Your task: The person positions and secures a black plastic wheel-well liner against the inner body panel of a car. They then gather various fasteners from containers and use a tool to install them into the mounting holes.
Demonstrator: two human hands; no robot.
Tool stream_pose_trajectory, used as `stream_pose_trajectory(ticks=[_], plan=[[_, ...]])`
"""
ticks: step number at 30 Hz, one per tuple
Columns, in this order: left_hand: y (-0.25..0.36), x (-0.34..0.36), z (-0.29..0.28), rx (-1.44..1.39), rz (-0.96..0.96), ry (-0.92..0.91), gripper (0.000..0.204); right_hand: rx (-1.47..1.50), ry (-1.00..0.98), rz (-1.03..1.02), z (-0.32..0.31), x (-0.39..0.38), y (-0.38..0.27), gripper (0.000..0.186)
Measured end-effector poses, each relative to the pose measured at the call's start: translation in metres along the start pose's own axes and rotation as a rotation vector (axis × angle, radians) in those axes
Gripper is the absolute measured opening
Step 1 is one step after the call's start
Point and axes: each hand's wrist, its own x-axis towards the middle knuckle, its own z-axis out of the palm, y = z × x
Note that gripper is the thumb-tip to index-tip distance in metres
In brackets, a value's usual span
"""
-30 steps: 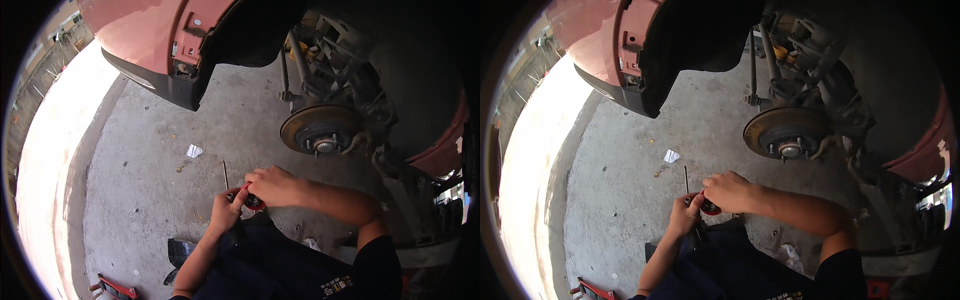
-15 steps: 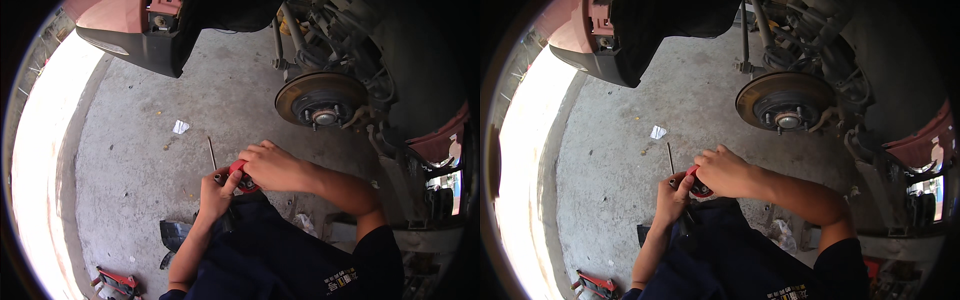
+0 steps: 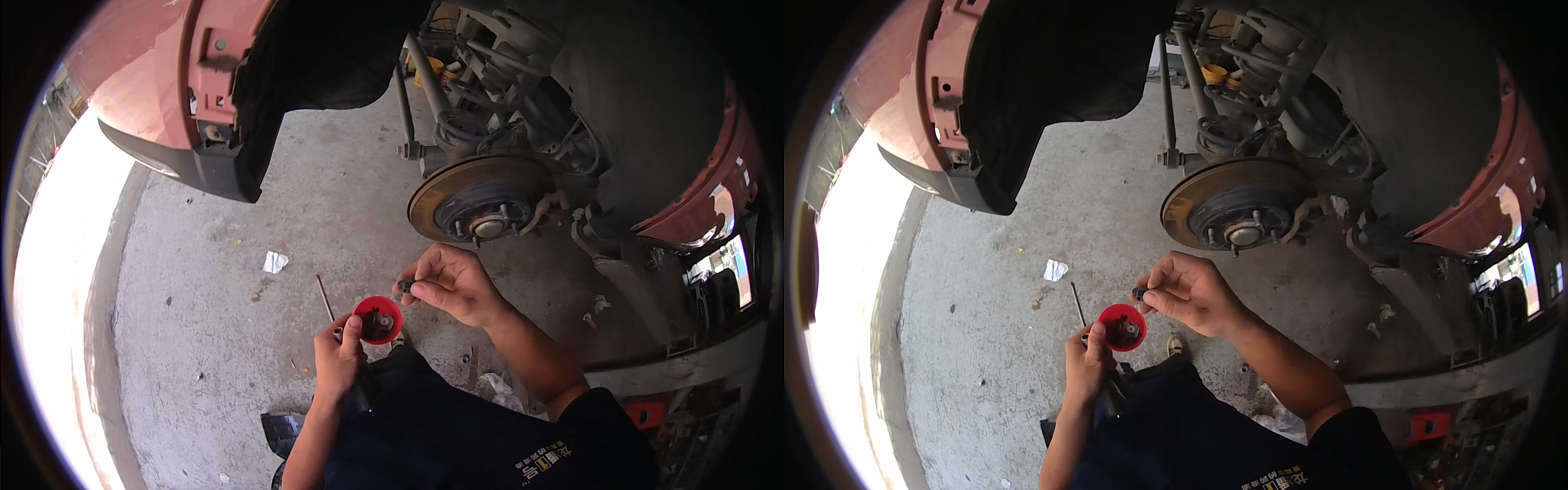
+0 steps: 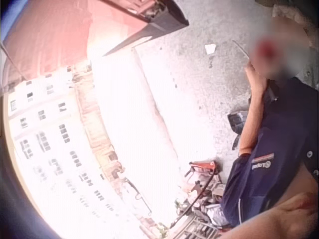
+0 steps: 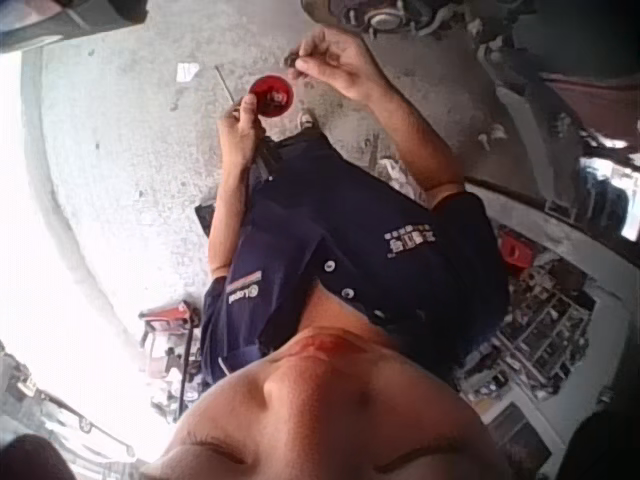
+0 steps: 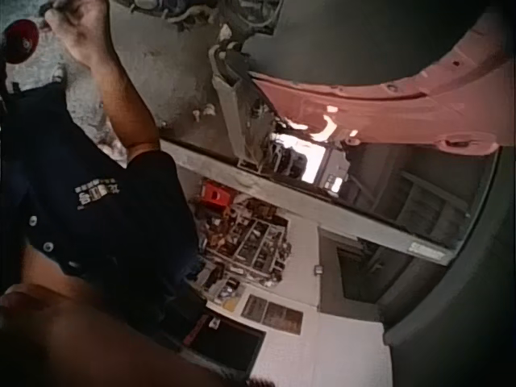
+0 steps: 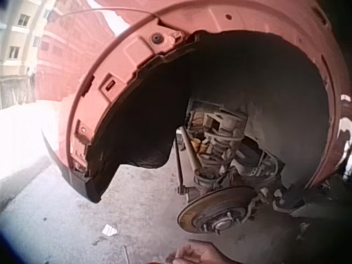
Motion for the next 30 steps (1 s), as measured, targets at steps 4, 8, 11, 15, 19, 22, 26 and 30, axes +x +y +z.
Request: stream_pose_trajectory(ticks=[4, 8, 11, 15, 19, 22, 26, 30], plan=[[0.006, -0.003, -0.013, 0.047, 0.035, 0.067, 0.054, 0.293, -0.061, 0.037, 0.002, 0.007, -0.011, 0.031], [0.004, 0.001, -0.020, 0.023, 0.009, 0.118, 0.057, 0.189, -0.107, -0.078, -0.024, 0.035, -0.036, 0.021], [0.000, 0.006, -0.028, -0.047, 0.010, 0.081, 0.057, 0.151, 0.064, -0.227, -0.042, 0.081, -0.084, 0.009], [0.000, 0.006, -0.022, -0.086, -0.016, 0.093, 0.055, 0.049, 0.272, -0.297, -0.065, 0.142, -0.150, 0.008], [0.010, 0.006, -0.027, -0.103, 0.014, 0.104, 0.052, 0.053, 0.185, 0.131, -0.022, 0.154, -0.115, 0.032], [0.008, 0.004, -0.050, -0.155, 0.033, 0.224, 0.050, -0.351, -0.301, 0.332, 0.036, 0.089, -0.011, 0.025], [-0.020, 0.008, -0.079, -0.361, -0.004, 0.360, 0.045, -0.262, -0.036, 0.344, 0.030, 0.059, 0.072, 0.021], [-0.065, -0.030, -0.150, -0.394, -0.022, 0.688, 0.043, -0.259, -0.025, 0.552, 0.021, 0.055, 0.146, 0.021]])
